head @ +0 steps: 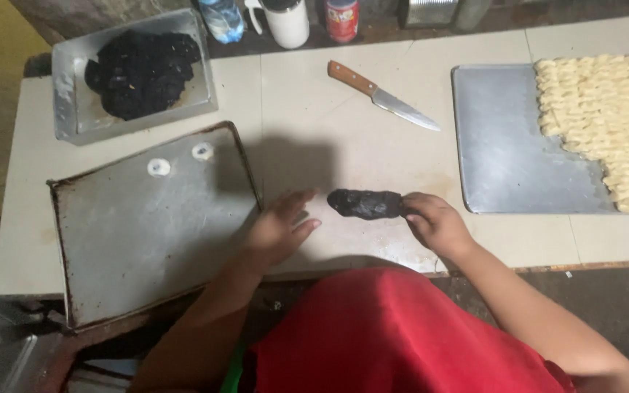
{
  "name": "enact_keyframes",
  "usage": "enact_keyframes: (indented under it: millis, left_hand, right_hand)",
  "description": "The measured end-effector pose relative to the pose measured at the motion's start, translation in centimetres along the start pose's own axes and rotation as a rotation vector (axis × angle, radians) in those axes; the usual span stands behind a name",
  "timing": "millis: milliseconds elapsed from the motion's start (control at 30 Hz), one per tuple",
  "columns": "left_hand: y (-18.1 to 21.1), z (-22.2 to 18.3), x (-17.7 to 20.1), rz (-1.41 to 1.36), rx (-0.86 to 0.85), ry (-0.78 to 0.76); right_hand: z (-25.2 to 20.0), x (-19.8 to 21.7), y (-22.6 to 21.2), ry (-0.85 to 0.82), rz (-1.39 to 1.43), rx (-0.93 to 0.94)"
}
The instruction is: The person is manually shaping small pieces of dark dough into balls and arranging them on a baking tray.
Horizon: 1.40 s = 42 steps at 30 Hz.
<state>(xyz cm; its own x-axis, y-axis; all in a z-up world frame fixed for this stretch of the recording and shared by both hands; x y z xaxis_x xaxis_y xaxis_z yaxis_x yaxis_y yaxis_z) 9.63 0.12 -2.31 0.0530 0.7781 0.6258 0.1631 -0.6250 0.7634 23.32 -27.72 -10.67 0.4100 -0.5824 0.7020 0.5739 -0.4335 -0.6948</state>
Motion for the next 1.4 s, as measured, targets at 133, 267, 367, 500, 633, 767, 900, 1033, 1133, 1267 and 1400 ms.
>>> enact_keyframes:
  millis: [133, 267, 367, 500, 633, 767, 900, 1033, 1133, 1267, 1400]
  left_hand:
    - [-2.8, -0.4, -1.0, 0.092, -0.117, 0.060]
    - [-3.6, -1.2, -2.1, 0.026, -0.101, 0.003]
    - [-4.9, -1.1, -3.6, 0.043, -0.067, -0.053]
    - [-4.5, -1.0, -3.9, 0.129, -0.102, -0.043]
    - [-2.0, -0.3, -3.2, 0.010, -0.181, -0.003]
    - [0.9, 2.2, -5.6, -0.137, -0.250, 0.047]
    - [-0.8, 7.1, -16.5, -0.909, 0.102, -0.301]
    - [0.1, 7.9, -18.9, -1.282, 0.185, -0.293]
    - [-0.4, 8.5, -19.2, -1.088, 0.151, -0.291]
    - [-0.9, 9.4, -17.3, -0.814, 0.048, -0.145]
    - [1.4, 10.2, -12.2, -0.025, -0.147, -0.033]
  right_hand:
    - [-3.1, 1.8, 2.6, 0.312, 0.719, -0.461]
    - [-4.3, -2.6, 9.8, 0.294, 1.525, -0.679]
    - [-3.3, -2.1, 8.7, 0.262, 1.475, -0.650]
    - [-4.6, -1.9, 11.5, 0.277, 1.060, -0.830]
    - [-3.4, -0.9, 5.6, 0.286, 1.282, -0.797]
    - [-1.3, -1.0, -0.9, 0.200, 1.326, -0.514]
    - [0.2, 0.9, -6.8, 0.193, 0.740, -0.254]
    - [0.0, 2.3, -10.5, 0.202, 0.386, -0.058]
    - [-0.3, 3.0, -11.7, 0.193, 0.043, 0.090]
    - [-2.2, 3.5, -7.1, 0.193, -0.079, 0.032]
    - [-5.3, 3.3, 1.9, 0.164, -0.436, -0.108]
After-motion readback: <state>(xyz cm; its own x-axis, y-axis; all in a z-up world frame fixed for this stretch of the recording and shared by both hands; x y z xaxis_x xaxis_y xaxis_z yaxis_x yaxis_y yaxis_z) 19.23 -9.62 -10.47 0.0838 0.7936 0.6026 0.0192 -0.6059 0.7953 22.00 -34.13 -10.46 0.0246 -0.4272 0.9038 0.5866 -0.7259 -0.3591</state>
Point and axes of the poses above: each hand's wrist, its own z-axis towards the middle knuckle, its own x-axis out of the back of the hand, y = z × x, the point moved 10 cm from there along z, towards the middle knuckle, and after that the axes turned 6 degrees about -y, right-handed, at the moved point
